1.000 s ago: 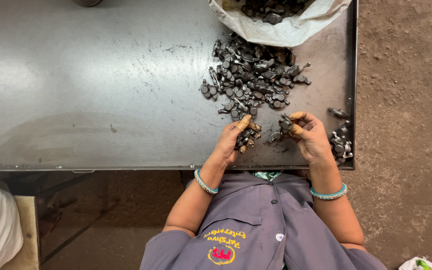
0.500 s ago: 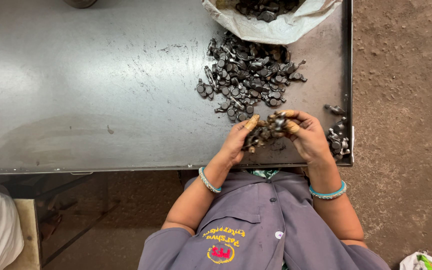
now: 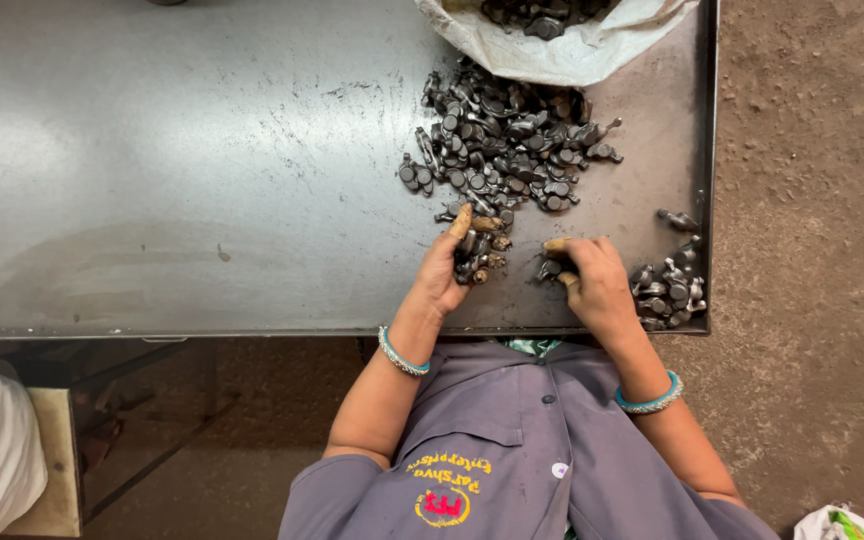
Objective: The person sorts small dark metal castings on a metal table, picking items from a pile, turning them over in both hands, and placing accepted pieces into a cloth sack at the far end of the table while rejected pieces are set aside on the table.
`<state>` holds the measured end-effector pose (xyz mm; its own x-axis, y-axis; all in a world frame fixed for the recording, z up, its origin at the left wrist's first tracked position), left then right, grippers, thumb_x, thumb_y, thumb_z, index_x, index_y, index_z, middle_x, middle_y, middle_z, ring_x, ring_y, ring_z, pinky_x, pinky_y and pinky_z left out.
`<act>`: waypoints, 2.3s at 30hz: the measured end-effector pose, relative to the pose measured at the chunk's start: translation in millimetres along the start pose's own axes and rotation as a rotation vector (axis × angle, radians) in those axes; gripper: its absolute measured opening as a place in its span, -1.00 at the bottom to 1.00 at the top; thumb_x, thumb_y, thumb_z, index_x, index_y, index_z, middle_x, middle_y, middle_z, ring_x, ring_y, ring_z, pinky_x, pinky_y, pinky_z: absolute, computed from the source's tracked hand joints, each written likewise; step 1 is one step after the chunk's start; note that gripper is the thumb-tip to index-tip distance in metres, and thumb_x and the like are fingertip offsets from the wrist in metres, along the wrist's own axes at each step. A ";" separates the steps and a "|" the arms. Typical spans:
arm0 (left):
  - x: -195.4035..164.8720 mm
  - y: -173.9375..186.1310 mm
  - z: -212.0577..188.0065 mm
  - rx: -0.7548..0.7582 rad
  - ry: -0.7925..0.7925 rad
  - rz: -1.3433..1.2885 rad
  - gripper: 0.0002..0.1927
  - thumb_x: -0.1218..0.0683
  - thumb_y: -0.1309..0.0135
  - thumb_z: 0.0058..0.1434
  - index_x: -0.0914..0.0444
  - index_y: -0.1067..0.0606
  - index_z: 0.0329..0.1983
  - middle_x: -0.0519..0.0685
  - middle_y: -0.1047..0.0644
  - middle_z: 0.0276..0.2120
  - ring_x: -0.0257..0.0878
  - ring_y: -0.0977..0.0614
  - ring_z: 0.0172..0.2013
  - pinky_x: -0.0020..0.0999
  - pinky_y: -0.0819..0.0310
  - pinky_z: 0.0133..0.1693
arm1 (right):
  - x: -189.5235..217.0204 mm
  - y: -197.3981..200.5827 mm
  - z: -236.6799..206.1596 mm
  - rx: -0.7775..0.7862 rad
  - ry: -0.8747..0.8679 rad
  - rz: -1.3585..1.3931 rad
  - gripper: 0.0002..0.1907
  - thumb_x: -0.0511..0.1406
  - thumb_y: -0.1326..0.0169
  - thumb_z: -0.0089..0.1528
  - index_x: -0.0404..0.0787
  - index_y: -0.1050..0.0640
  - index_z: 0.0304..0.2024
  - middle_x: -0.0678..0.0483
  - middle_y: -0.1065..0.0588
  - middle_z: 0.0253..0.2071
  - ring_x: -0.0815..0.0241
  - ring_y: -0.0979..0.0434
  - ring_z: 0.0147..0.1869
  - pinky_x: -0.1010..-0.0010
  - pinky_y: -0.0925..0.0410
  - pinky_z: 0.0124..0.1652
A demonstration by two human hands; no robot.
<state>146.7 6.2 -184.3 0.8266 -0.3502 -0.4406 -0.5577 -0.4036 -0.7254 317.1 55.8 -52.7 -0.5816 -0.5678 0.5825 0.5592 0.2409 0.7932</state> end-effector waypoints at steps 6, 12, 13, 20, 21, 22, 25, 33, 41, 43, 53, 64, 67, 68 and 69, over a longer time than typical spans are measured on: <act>7.7 0.7 -1.6 0.013 0.013 0.015 -0.49 -0.28 -0.01 0.38 0.23 -0.57 -0.01 0.03 -0.67 -0.31 -0.29 -0.68 -0.46 -0.46 -0.41 -0.58 | -65.9 -28.3 -16.8 -0.098 -0.422 0.941 -0.58 -0.59 -0.11 0.17 -0.25 -0.43 0.06 0.01 -0.56 -0.03 0.21 -0.59 0.03 0.44 -0.51 0.00; 16.7 -5.1 -4.2 0.042 0.014 0.017 -0.51 -0.24 0.02 0.42 0.25 -0.56 0.05 0.02 -0.67 -0.28 -0.31 -0.68 -0.44 -0.47 -0.42 -0.58 | -92.0 -35.4 -27.4 -0.090 -0.599 1.424 -0.64 -0.59 -0.16 0.21 -0.31 -0.48 0.04 -0.06 -0.57 -0.08 0.20 -0.61 -0.03 0.42 -0.51 -0.06; 17.1 -5.0 -4.2 0.035 0.014 0.024 -0.52 -0.23 0.03 0.42 0.24 -0.56 0.04 0.01 -0.67 -0.28 -0.31 -0.68 -0.44 -0.47 -0.42 -0.59 | -92.7 -35.0 -28.0 -0.084 -0.600 1.438 -0.65 -0.58 -0.15 0.22 -0.31 -0.48 0.04 -0.07 -0.58 -0.08 0.18 -0.62 -0.02 0.41 -0.52 -0.06; 24.1 -9.0 -1.2 0.013 -0.005 0.209 -0.54 -0.18 0.00 0.43 0.28 -0.57 0.05 -0.01 -0.66 -0.27 -0.31 -0.69 -0.43 -0.48 -0.48 -0.58 | -77.8 -31.0 -28.8 -0.016 -0.579 1.336 -0.68 -0.53 -0.12 0.27 -0.37 -0.52 0.10 -0.06 -0.61 -0.04 0.24 -0.62 0.00 0.47 -0.50 -0.04; 27.9 -12.1 -1.3 0.028 -0.018 0.206 -0.59 -0.13 -0.05 0.40 0.27 -0.56 0.06 -0.02 -0.66 -0.25 -0.30 -0.69 -0.40 -0.44 -0.53 -0.54 | -73.2 -31.8 -28.2 0.002 -0.565 1.287 -0.67 -0.52 -0.11 0.28 -0.39 -0.53 0.12 -0.04 -0.61 -0.04 0.27 -0.62 0.01 0.50 -0.48 -0.03; 33.0 -15.6 -1.6 0.043 -0.031 0.202 -0.63 -0.08 -0.09 0.36 0.25 -0.55 0.07 -0.04 -0.65 -0.23 -0.30 -0.70 -0.38 -0.41 -0.58 -0.50 | -66.1 -32.2 -25.5 0.040 -0.506 1.209 -0.67 -0.52 -0.11 0.28 -0.39 -0.53 0.11 0.00 -0.61 -0.03 0.30 -0.61 0.01 0.52 -0.47 -0.01; 47.3 -28.8 -3.8 0.089 0.000 0.101 -0.68 0.03 -0.18 0.31 0.24 -0.54 0.08 -0.04 -0.64 -0.19 -0.29 -0.71 -0.30 -0.37 -0.65 -0.36 | -52.2 -34.2 -19.2 0.073 -0.388 0.949 -0.67 -0.53 -0.14 0.25 -0.39 -0.54 0.09 0.07 -0.59 -0.06 0.37 -0.58 -0.01 0.55 -0.45 -0.02; -0.9 -79.3 29.5 0.039 -0.086 0.082 -0.72 0.02 -0.21 0.34 0.26 -0.57 0.02 -0.04 -0.63 -0.28 -0.31 -0.63 -0.41 -0.42 -0.48 -0.49 | -54.1 5.6 10.6 -0.272 -0.338 0.423 -0.69 -0.53 -0.19 0.27 -0.22 -0.59 0.05 0.08 -0.58 -0.09 0.23 -0.62 -0.07 0.43 -0.47 -0.05; -168.2 -217.4 128.9 0.426 -0.517 -0.304 -0.33 -0.21 -0.14 0.52 0.40 -0.23 0.32 0.11 -0.40 0.06 -0.04 -0.50 0.00 -0.01 -0.49 0.09 | -0.6 -9.6 36.7 -0.100 -0.114 -0.293 -0.35 -0.45 -0.27 0.05 -0.08 -0.55 0.23 -0.12 -0.40 0.05 -0.18 -0.35 0.12 0.11 -0.34 0.11; -180.9 -212.7 132.8 0.270 -0.575 -0.067 -0.30 -0.21 -0.13 0.38 0.12 -0.17 0.44 -0.07 -0.38 0.19 -0.17 -0.44 0.16 -0.06 -0.41 0.20 | -2.5 -10.7 34.6 -0.084 -0.158 -0.263 -0.39 -0.43 -0.28 0.07 -0.07 -0.56 0.20 -0.10 -0.39 0.02 -0.16 -0.35 0.11 0.13 -0.34 0.10; -163.7 -96.8 4.2 -0.391 -0.797 1.379 -0.61 0.01 -0.44 -0.01 0.14 -0.70 -0.08 0.03 -0.51 0.10 -0.04 -0.62 0.05 -0.17 -0.56 0.06 | -7.4 -7.1 8.2 -0.012 -0.066 -0.171 -0.59 -0.42 -0.31 -0.02 -0.17 -0.61 -0.09 0.02 -0.50 -0.05 -0.06 -0.40 0.05 0.17 -0.35 0.07; -138.1 -9.2 -27.4 -0.437 -0.633 1.613 -0.15 0.25 -0.42 -0.25 0.18 -0.45 0.21 0.11 -0.40 0.03 0.12 -0.59 -0.02 -0.07 -0.57 0.01 | -65.6 -27.6 -4.0 -0.135 -0.426 0.966 -0.66 -0.43 -0.35 0.13 -0.28 -0.50 -0.11 0.04 -0.55 -0.18 0.23 -0.58 -0.11 0.45 -0.51 -0.09; -117.9 -5.4 -20.8 -0.424 -0.551 1.528 -0.07 0.06 -0.60 -0.39 0.24 -0.40 0.10 0.10 -0.39 -0.01 0.09 -0.58 -0.05 -0.09 -0.55 -0.02 | -76.6 -39.8 -1.0 -0.106 -0.506 1.447 -0.64 -0.41 -0.33 0.17 -0.30 -0.51 -0.02 0.01 -0.56 -0.14 0.25 -0.59 -0.12 0.49 -0.50 -0.13; -112.7 -8.5 -21.5 -0.420 -0.563 1.529 -0.11 0.08 -0.60 -0.37 0.23 -0.43 0.09 0.09 -0.41 -0.01 0.08 -0.60 -0.06 -0.10 -0.56 -0.03 | -78.7 -46.2 -2.0 -0.063 -0.592 1.600 -0.65 -0.38 -0.30 0.19 -0.31 -0.53 0.00 -0.02 -0.58 -0.15 0.21 -0.61 -0.17 0.47 -0.49 -0.19; -106.5 -12.2 -23.5 -0.414 -0.574 1.529 -0.15 0.09 -0.59 -0.35 0.22 -0.45 0.07 0.08 -0.42 -0.02 0.06 -0.61 -0.07 -0.12 -0.57 -0.04 | -78.0 -52.1 -3.9 -0.020 -0.680 1.751 -0.66 -0.36 -0.27 0.21 -0.32 -0.54 0.01 -0.04 -0.59 -0.17 0.18 -0.62 -0.21 0.46 -0.49 -0.24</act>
<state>63.7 28.5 -116.1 -0.5863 -0.3088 -0.7489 -0.7218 -0.2204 0.6560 335.7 84.5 -140.1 0.4795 0.6483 0.5914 0.7054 0.1161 -0.6992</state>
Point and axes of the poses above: each hand's wrist, its own z-axis towards the middle knuckle, its own y-axis out of the back of the hand, x = y × z, the point moved 8 cm from there along z, towards the middle knuckle
